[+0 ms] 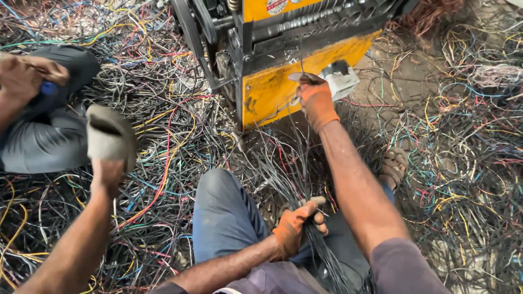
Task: The person feeds bundles of electrical wires into a stripping machine to remove insulation. The person sorts through a large pile of tangled wires on the floor, selects groups of wires, and guides them into the machine's intake ports.
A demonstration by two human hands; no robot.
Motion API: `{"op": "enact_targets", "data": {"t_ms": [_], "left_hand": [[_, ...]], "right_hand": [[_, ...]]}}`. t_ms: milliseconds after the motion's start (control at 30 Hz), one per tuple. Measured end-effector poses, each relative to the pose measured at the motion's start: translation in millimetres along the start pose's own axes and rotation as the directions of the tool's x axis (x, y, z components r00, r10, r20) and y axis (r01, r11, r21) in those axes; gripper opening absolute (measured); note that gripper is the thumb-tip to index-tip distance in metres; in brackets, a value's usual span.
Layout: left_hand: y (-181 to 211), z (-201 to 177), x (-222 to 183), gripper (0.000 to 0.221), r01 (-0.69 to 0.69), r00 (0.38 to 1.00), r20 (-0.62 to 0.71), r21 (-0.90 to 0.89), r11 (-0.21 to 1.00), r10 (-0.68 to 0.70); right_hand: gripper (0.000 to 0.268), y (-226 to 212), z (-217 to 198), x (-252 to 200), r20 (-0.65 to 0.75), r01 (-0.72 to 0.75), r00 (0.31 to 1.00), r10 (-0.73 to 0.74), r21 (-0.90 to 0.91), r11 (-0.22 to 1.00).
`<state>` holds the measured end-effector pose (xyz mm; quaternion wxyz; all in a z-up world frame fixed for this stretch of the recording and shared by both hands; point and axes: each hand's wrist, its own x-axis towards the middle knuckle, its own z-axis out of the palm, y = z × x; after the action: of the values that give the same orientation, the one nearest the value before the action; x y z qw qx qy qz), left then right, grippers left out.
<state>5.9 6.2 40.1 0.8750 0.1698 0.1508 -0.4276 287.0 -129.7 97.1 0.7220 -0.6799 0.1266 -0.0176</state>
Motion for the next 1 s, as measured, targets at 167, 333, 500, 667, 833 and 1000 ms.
{"op": "enact_targets", "data": {"t_ms": [167, 333, 500, 667, 833, 1000], "left_hand": [[2.2, 4.3, -0.1, 0.041, 0.0, 1.0, -0.026, -0.005, 1.0, 0.0], [6.6, 10.6, -4.6, 0.042, 0.017, 0.999, -0.051, 0.025, 1.0, -0.016], [6.0, 12.4, -4.0, 0.044, 0.044, 0.999, 0.001, -0.022, 0.999, -0.044], [6.4, 12.6, -4.1, 0.044, 0.031, 0.999, -0.017, 0.002, 1.0, -0.031], [4.2, 13.7, -1.2, 0.042, 0.024, 0.999, -0.047, 0.013, 1.0, -0.023], [-2.3, 4.5, 3.2, 0.042, -0.01, 1.0, 0.006, 0.002, 1.0, 0.01]], "right_hand": [[0.013, 20.0, -7.5, 35.4, -0.025, 0.051, 0.998, -0.051, 0.002, 0.999], [0.017, 8.3, -38.9, 67.9, -0.007, 0.295, 0.947, -0.322, -0.385, 0.875], [0.022, -11.4, -47.2, 84.5, 0.104, 0.394, 0.864, -0.493, -0.75, 0.532], [0.015, 25.3, -54.0, 148.6, 0.47, 0.516, 0.635, -0.613, -0.849, -0.117], [0.011, 29.8, -45.1, 146.0, 0.264, 0.397, 0.883, -0.389, -0.861, 0.317], [0.02, -6.8, -12.4, 134.2, 0.608, 0.281, 0.703, -0.368, -0.713, -0.642]]}}
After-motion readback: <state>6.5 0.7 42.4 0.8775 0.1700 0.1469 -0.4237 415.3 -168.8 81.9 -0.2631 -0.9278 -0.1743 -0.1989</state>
